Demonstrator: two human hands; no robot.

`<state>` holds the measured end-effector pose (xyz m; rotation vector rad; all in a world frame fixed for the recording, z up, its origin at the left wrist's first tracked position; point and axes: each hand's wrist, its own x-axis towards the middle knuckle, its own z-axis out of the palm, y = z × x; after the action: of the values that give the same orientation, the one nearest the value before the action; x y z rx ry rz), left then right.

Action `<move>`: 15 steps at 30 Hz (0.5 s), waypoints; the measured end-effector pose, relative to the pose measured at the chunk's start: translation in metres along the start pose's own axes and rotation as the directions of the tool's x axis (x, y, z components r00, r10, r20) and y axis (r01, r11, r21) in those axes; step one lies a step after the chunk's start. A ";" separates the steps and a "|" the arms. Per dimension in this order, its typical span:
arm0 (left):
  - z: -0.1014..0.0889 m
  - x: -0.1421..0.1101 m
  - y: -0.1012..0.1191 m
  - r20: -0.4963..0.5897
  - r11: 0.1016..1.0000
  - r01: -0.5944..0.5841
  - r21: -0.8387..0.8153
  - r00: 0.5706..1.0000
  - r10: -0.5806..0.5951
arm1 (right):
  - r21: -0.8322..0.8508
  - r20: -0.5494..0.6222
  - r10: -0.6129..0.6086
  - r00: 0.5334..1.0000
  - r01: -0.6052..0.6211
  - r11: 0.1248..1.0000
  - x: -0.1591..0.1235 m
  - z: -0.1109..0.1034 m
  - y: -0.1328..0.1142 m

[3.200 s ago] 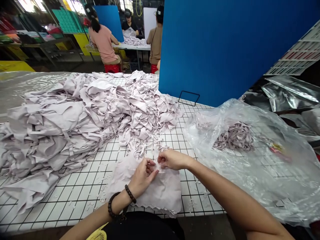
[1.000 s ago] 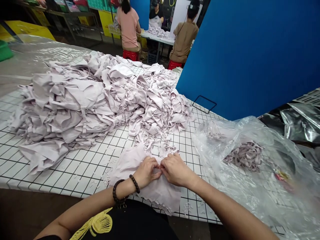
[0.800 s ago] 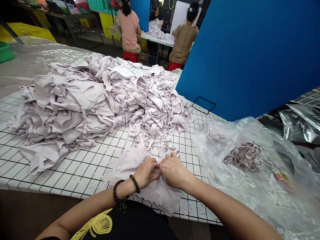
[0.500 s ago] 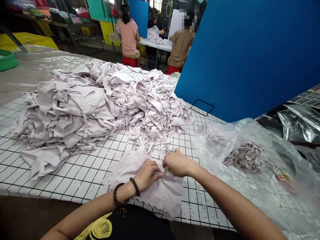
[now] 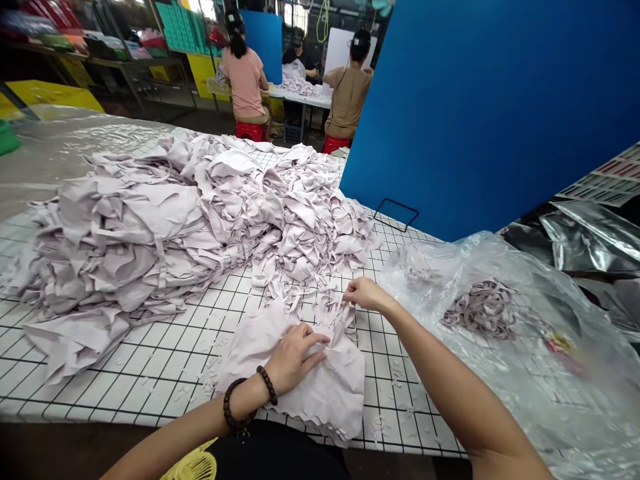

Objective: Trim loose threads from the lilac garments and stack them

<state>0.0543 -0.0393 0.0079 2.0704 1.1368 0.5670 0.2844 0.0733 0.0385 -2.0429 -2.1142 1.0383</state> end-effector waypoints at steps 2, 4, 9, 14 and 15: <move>0.000 0.001 -0.001 -0.003 1.000 -0.002 0.007 1.000 0.002 | 0.024 -0.056 -0.006 0.998 0.008 1.000 -0.001 0.006 0.000; 0.001 0.001 -0.002 0.001 1.000 -0.005 0.010 1.000 0.005 | 0.005 -0.102 -0.009 0.995 0.009 1.000 -0.004 0.009 0.003; -0.003 -0.001 0.002 0.012 0.999 0.001 -0.042 1.000 0.000 | -0.111 -0.023 -0.011 1.000 0.009 0.994 -0.013 -0.002 0.004; -0.021 -0.006 0.011 -0.047 0.890 0.047 -0.453 0.996 -0.077 | -0.149 -0.150 -0.343 0.927 0.322 0.935 0.001 0.013 -0.049; -0.025 -0.006 0.011 -0.033 0.818 0.081 -0.570 0.992 -0.122 | -0.225 -0.117 -0.372 0.921 0.341 0.913 0.007 0.022 -0.062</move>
<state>0.0407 -0.0392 0.0327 1.4729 0.9571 0.8168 0.2189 0.0750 0.0472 -1.6408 -2.4623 0.6131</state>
